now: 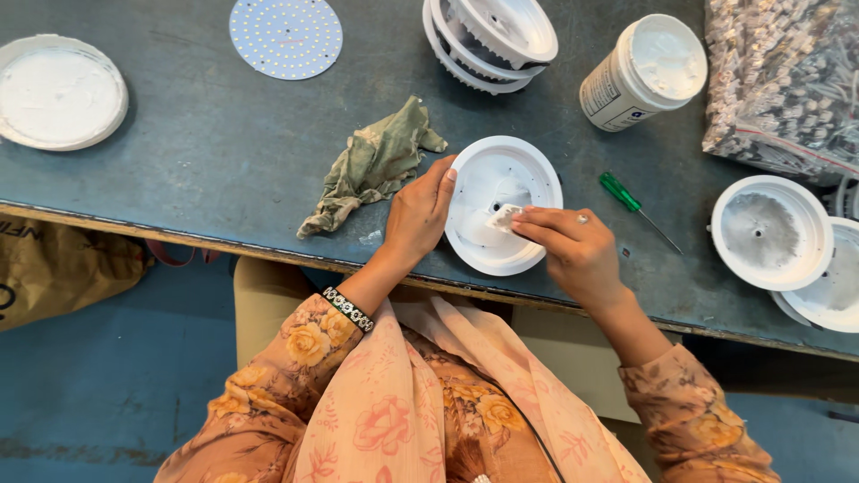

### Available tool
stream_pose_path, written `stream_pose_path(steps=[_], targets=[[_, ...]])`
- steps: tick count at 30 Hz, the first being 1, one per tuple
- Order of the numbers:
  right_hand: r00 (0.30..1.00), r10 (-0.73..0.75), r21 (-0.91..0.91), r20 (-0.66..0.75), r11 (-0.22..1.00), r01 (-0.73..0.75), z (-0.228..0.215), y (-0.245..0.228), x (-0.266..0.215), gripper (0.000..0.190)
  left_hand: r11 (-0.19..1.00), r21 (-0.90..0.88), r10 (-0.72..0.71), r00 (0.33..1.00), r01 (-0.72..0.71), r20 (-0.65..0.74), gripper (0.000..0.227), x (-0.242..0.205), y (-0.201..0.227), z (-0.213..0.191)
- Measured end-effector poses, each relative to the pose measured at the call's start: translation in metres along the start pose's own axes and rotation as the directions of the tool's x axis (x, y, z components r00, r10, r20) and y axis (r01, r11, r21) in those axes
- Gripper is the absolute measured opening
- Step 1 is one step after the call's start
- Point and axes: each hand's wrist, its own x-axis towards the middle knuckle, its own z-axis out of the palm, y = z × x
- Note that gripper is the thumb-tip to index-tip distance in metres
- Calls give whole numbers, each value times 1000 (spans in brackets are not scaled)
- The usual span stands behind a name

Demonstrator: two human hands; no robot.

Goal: The person applies a white paste to the center of circular plastic components using a small spatula. They repeatedly dip the spatula into a container, spread the paste on the component, and place the finished pieces into a stack.

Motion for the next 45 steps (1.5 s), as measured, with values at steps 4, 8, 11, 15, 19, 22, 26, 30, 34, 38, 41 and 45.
stream_pose_path(steps=[4, 8, 11, 15, 19, 22, 26, 30, 34, 38, 41, 45], targets=[[999, -49, -128, -16, 991, 46, 13, -20, 15, 31, 1000, 15, 12, 1000, -12, -2, 34, 0, 1, 0], [999, -35, -154, 19, 987, 37, 17, -36, 9, 32, 999, -5, 37, 999, -37, -22, 33, 0, -1, 2], [997, 3, -129, 77, 992, 7, 14, -45, -4, 32, 1000, 14, 22, 1000, -21, -9, 34, -1, -2, 1], [997, 59, -83, 58, 995, -54, 2, -28, -6, 35, 1000, -14, 21, 1000, -21, 17, 35, 1, -1, 0], [994, 89, -105, -71, 990, -96, 6, 6, 14, 32, 1000, -11, 9, 1000, -9, 20, 35, -2, 0, -1], [994, 49, -98, -93, 993, -58, 15, 20, 28, 28, 1000, 5, 31, 1000, -31, 2, 35, 0, 2, -1], [996, 26, -123, -80, 992, -36, 22, 24, 22, 30, 998, 13, 61, 998, -61, -17, 34, 0, 1, 0], [996, 79, -142, -45, 986, -85, 23, 15, 1, 30, 1000, 22, 6, 1000, -6, 0, 34, -1, -2, 2], [987, 161, -142, -6, 977, -161, 24, -19, -20, 35, 999, 21, 27, 1000, -26, -16, 34, 0, -3, 4], [981, 194, -143, 15, 971, -190, 17, -37, -26, 35, 998, 33, 55, 998, -54, -29, 34, -1, -4, 4], [983, 183, -140, -36, 973, -186, 7, -20, -11, 33, 998, 54, 9, 1000, -9, 9, 35, 1, -3, 2], [983, 135, -73, -124, 987, -144, 15, 8, 28, 22, 999, 39, -33, 999, 31, 30, 36, 0, -1, 1]])
